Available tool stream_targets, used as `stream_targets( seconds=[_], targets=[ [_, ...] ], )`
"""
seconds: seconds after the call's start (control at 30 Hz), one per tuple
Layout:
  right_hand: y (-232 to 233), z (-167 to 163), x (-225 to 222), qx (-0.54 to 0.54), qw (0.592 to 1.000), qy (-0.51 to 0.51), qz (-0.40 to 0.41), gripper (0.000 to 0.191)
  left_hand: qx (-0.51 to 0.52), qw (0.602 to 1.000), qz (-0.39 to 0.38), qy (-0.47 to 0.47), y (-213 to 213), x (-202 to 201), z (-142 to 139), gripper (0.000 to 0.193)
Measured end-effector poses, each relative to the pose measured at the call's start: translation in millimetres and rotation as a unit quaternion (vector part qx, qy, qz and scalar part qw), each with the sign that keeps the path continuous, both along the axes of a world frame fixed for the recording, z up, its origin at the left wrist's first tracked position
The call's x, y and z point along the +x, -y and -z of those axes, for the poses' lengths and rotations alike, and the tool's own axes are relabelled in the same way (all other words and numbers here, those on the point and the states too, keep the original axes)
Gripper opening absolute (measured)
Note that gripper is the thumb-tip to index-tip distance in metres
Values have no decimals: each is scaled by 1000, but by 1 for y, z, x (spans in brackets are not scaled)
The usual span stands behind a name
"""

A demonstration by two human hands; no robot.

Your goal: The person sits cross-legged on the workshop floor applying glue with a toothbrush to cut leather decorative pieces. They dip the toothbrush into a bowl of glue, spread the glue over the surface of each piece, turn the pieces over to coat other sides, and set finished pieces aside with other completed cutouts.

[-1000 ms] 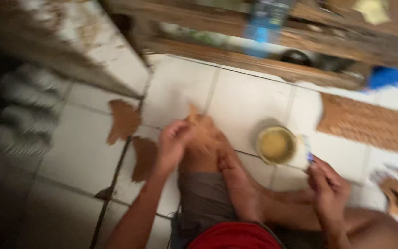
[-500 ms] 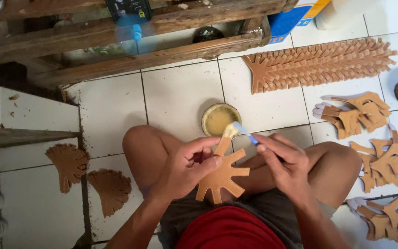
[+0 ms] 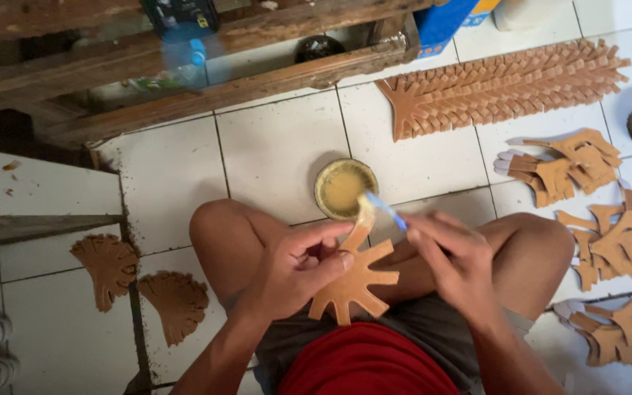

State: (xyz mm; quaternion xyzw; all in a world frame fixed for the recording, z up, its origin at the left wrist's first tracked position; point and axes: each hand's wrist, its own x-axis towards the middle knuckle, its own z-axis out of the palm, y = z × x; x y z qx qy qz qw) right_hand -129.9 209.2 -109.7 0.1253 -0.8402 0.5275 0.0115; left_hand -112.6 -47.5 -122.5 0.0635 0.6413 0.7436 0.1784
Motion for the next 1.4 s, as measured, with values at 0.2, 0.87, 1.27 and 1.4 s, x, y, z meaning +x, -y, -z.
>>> stream_targets(
  seconds=[0.2, 0.87, 1.27, 1.4],
  targets=[
    [1, 6, 4, -69, 993, -94, -34, 28, 59, 998, -25, 21, 3, 0, 2, 43],
    [-2, 2, -6, -37, 997, -69, 20, 27, 154, 982, -66, 82, -2, -15, 4, 33],
    [2, -5, -11, 21, 997, -71, -1, 25, 182, 979, -37, 79, -3, -15, 1, 38],
    [2, -5, -18, 13, 998, 8, 54, 28, 188, 980, -47, 52, -1, -13, -1, 36]
  ],
)
